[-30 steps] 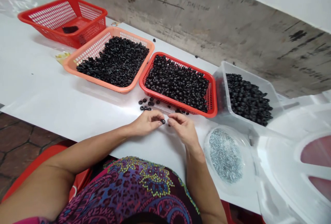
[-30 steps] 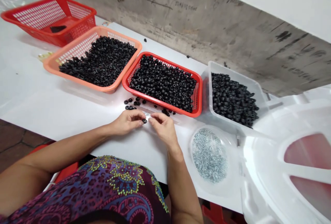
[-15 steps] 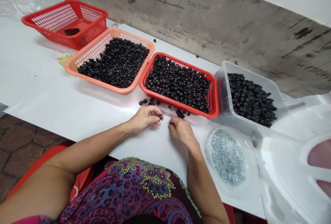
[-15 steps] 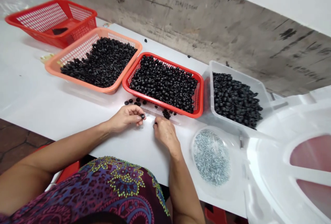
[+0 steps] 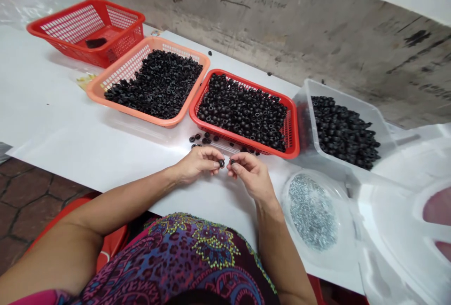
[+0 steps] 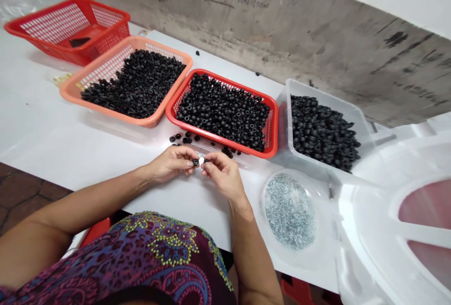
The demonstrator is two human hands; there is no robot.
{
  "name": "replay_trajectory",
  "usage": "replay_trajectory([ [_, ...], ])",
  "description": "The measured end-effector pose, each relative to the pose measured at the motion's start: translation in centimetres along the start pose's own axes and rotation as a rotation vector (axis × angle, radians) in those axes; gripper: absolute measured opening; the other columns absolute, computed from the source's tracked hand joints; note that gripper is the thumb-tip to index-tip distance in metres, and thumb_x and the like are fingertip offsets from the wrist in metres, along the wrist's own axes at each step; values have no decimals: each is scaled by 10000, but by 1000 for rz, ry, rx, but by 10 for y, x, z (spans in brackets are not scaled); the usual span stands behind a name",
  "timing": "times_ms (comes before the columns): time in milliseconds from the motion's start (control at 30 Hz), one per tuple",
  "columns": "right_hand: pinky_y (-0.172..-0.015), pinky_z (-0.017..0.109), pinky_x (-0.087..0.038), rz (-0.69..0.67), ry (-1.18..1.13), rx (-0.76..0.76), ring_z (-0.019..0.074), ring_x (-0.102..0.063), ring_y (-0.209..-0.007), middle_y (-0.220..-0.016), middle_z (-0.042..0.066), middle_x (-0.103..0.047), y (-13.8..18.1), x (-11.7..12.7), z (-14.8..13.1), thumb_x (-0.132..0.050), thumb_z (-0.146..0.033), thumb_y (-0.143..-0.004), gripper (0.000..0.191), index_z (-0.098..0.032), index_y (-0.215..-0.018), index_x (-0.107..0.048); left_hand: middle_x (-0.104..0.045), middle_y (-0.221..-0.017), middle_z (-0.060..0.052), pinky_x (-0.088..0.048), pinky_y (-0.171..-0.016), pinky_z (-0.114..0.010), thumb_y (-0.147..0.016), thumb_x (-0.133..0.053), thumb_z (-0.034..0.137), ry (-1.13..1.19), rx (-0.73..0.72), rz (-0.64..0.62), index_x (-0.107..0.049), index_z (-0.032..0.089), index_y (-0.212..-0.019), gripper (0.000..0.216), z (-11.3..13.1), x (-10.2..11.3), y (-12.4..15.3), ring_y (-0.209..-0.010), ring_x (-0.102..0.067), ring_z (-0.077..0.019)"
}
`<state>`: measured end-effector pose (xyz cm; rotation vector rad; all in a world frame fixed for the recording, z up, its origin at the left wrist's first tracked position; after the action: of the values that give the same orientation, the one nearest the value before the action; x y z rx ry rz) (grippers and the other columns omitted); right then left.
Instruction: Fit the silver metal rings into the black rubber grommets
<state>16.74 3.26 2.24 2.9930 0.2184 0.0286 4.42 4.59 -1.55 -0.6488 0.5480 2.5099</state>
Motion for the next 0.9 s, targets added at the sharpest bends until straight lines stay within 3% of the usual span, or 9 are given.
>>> replay_trajectory([
  [267, -627, 292, -533, 40, 92, 107, 142, -632, -634, -720, 14, -718, 3, -2, -11, -678, -267, -811, 171, -203, -937, -774, -692, -700, -13, -481, -566, -231, -642, -815, 181, 0, -9, -18, -700, 119, -885, 276, -1, -1, 0, -566, -617, -98],
  [633, -612, 266, -507, 139, 141, 100, 118, -604, -606, -725, -3, -681, 8, 4, -17, -663, -217, -771, 80, -181, -840, -683, -692, -701, -11, -485, -555, -226, -667, -802, 177, -28, -14, 11, -680, 119, -893, 263, -1, 2, -1, -567, -624, -99],
  [900, -659, 290, -487, 152, 364, 255, 157, -622, -709, -774, 26, -692, 13, -1, -29, -608, -205, -819, 99, -193, -836, -705, -677, -670, -4, -484, -571, -224, -675, -789, 215, -105, -40, 41, -673, 119, -889, 261, 1, 4, -1, -572, -616, -95],
])
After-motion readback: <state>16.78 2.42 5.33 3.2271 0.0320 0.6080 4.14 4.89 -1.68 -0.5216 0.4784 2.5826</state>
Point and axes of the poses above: each hand's wrist, its own y-axis away from the middle knuckle, its own x-axis out of the back of the hand, z = x × y, the point moved 10 cm from there along -y, towards the middle knuckle
